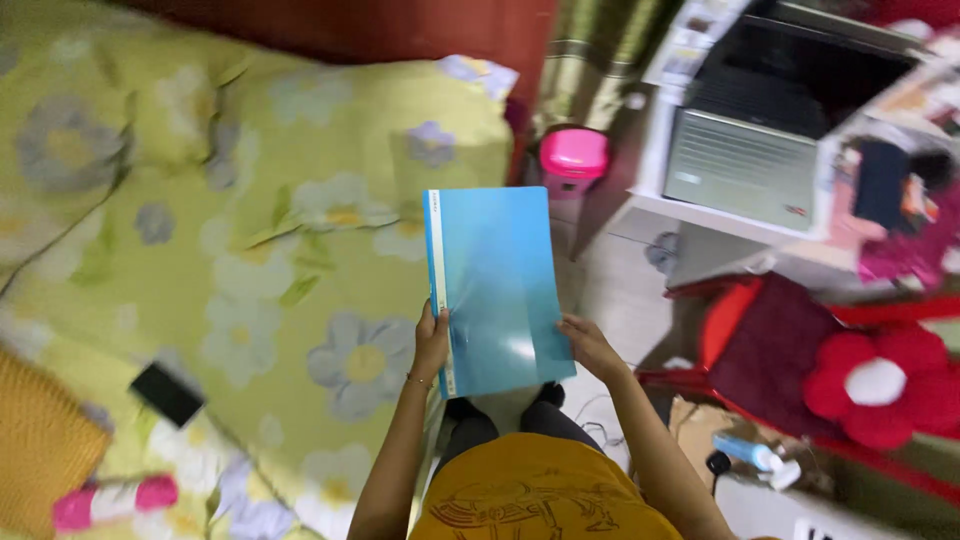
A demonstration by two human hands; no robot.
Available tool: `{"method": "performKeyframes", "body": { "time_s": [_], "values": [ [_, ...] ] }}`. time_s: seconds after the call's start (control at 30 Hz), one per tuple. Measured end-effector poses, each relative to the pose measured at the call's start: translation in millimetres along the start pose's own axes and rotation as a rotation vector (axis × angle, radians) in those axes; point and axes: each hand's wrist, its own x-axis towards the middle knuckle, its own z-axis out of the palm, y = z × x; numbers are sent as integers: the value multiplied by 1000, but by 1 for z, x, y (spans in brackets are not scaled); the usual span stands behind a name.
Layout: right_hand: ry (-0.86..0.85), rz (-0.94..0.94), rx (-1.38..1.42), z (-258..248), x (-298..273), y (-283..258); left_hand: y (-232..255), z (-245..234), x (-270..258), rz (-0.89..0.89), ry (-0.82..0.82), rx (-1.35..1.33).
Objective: The person organizes a cluttered desk by moving small bottles, a jar, a laptop, a pencil case, and a folder from the bed to the desk. They place the laptop on the desk, open it, and arrange the other items around it.
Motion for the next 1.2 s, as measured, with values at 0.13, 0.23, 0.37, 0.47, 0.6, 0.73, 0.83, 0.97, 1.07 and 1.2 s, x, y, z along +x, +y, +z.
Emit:
{"method": "performKeyframes", "body": {
  "time_s": [0.13,0.23,0.37,0.47,0.6,0.73,0.83,0.97,1.07,1.2],
  "values": [
    [200,78,-98,-63,-25,-10,8,85,0,149,-145,50],
    [324,49,-48,-115,-40,2,10,144,-13,90,-231,105],
    [374,-135,-85,-192,-42,20,14,221,-15,-40,-274,78],
    [458,-173,-28,-240,-62,24,16,268,-6,-42,-374,80],
    [615,-192,14,-271,-95,-2,38,329,19,0,-521,93],
    [741,-190,131,-299,-106,-30,77,381,51,-85,-664,-12],
    [788,-271,227,-327,-99,-40,103,424,88,-158,-787,-81],
    [891,-308,349,-361,-81,-67,137,485,147,-249,-954,-104],
    [1015,-313,407,-390,-67,-94,171,540,187,-95,-1127,-102],
    [1166,-500,497,-430,-39,-114,225,627,237,90,-1185,235]
  ]
}}
